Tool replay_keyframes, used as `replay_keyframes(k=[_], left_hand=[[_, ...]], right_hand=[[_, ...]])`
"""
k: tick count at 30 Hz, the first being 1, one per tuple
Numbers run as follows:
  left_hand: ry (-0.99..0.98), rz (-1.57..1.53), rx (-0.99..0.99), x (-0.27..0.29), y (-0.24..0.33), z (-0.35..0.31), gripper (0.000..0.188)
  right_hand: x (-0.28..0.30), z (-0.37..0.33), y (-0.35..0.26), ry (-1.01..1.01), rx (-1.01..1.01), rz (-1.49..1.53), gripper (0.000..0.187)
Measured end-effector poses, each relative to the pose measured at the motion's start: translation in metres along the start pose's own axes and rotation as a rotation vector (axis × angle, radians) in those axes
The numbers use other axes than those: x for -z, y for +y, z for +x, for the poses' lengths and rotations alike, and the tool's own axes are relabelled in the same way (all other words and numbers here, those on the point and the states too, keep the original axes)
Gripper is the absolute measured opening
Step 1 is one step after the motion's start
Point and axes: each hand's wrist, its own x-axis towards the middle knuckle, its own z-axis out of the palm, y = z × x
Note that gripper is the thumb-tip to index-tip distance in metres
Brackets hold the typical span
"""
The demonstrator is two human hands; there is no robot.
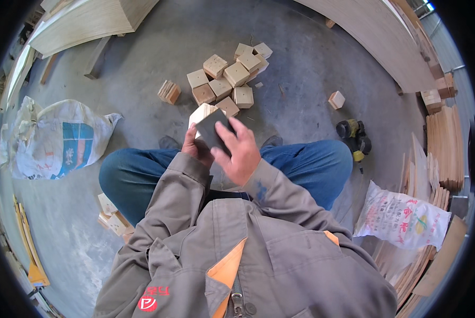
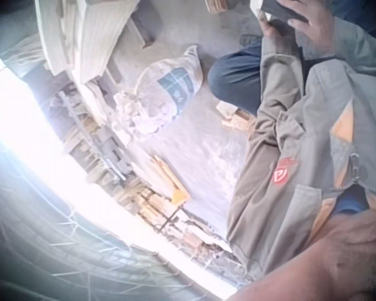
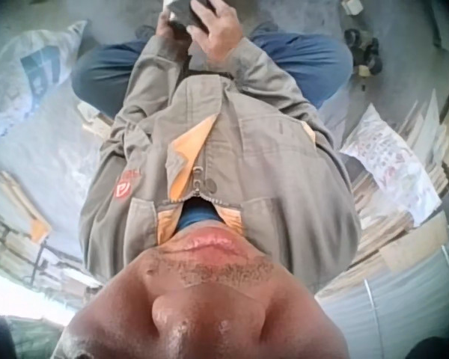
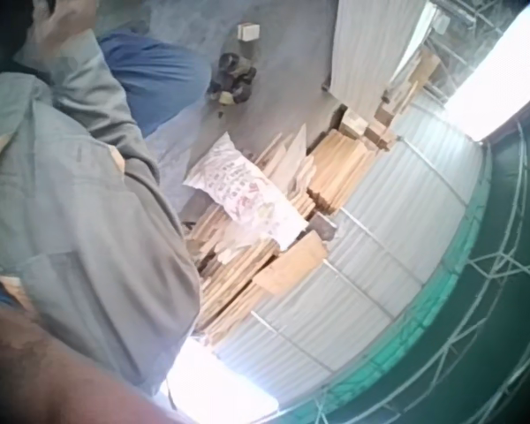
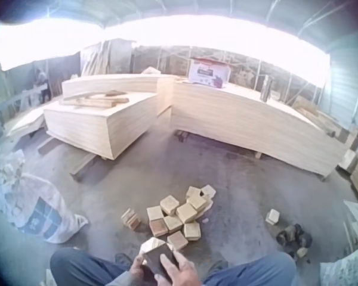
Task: The person sits on the floor and sands small wooden blocks using a sanding block. They pick up each block, rub its surfaces, and place it back down, repeating the process for multiple pieces.
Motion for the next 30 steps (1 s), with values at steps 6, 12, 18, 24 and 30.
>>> replay_keyframes(k=[6, 12, 18, 24, 30], left_hand=[[0.117, 0.000, 0.130, -0.012, -0.007, -0.010, 0.069], [-0.152, -0.087, 0.125, -0.001, 0.010, 0.004, 0.069], [0.115, -0.011, 0.103, -0.011, -0.007, -0.005, 0.066], [0.117, -0.004, 0.045, -0.016, -0.006, -0.001, 0.066], [0.123, -0.031, 0.067, -0.014, -0.003, 0.001, 0.062]], right_hand=[[-0.009, 0.021, 0.065, 0.070, -0.268, -0.059, 0.057], [0.015, -0.011, -0.006, -0.043, 0.051, 0.009, 0.061], [-0.004, 0.018, 0.058, 0.090, -0.198, -0.032, 0.060], [0.008, 0.001, 0.030, 0.018, -0.078, -0.014, 0.061], [0.008, 0.001, 0.033, 0.033, -0.018, -0.010, 0.063]])
